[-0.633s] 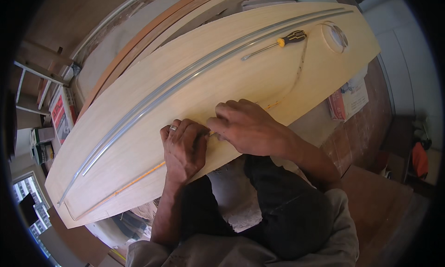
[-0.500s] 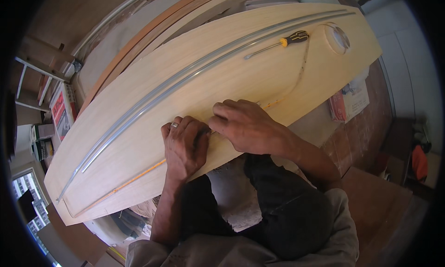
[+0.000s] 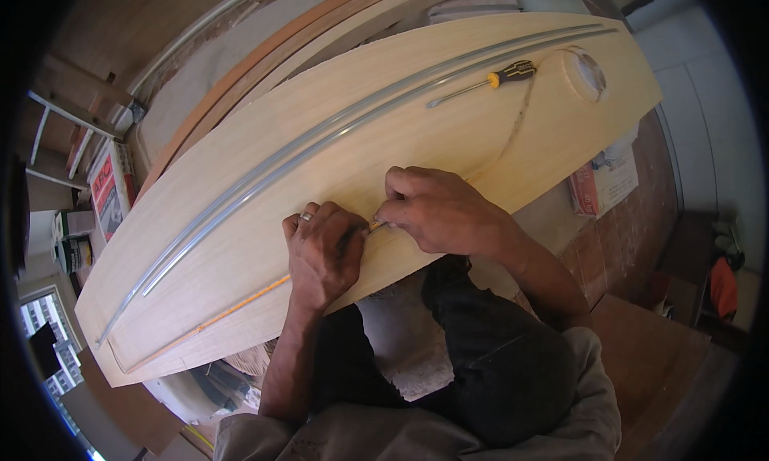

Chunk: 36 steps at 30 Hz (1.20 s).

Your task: The person installs LED light strips along the edge of a large wooden panel. They use a screwdriver to press the strip into a groove and smooth it with their fingers. The task is performed continuously along the panel's length.

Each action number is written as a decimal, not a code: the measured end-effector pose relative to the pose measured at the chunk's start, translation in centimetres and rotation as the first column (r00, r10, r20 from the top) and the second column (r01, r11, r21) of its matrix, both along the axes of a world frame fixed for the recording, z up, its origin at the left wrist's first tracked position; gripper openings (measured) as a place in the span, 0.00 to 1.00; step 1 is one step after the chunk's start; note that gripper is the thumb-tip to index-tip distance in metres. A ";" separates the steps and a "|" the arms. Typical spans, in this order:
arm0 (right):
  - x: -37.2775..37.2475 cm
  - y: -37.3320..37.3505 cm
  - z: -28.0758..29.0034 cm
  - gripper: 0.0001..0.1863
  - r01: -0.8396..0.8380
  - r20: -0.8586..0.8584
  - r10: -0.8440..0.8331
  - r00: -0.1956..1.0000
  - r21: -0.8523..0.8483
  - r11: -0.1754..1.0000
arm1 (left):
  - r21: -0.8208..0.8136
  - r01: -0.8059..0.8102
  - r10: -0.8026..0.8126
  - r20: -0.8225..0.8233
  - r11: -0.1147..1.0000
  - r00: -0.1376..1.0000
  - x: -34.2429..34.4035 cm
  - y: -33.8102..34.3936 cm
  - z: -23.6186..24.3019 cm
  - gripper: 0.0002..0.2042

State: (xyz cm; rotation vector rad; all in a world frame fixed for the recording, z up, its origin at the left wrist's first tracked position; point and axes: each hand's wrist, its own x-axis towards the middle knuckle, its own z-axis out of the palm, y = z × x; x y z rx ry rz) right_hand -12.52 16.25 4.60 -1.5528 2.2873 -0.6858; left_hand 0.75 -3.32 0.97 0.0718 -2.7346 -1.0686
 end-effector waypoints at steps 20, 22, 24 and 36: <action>-14.1 6.3 -2.4 0.21 0.495 -0.620 -0.355 0.700 0.063 0.867 | 0.238 0.227 -0.267 0.155 0.944 0.951 -2.7 -2.5 3.1 0.15; -14.3 6.2 -2.2 0.19 0.472 -0.640 -0.300 0.708 0.112 0.874 | 0.306 0.329 -0.390 0.164 0.893 0.906 -5.7 -3.5 3.3 0.12; -14.4 6.1 -2.6 0.18 0.418 -0.686 -0.219 0.693 0.136 0.898 | 0.349 0.404 -0.495 0.229 0.846 0.838 -8.5 -3.5 3.0 0.12; -3.4 6.0 8.0 0.20 0.137 -0.582 -0.260 0.770 -0.247 0.959 | 0.459 0.598 -0.752 0.342 0.657 0.563 -14.0 -1.2 1.8 0.10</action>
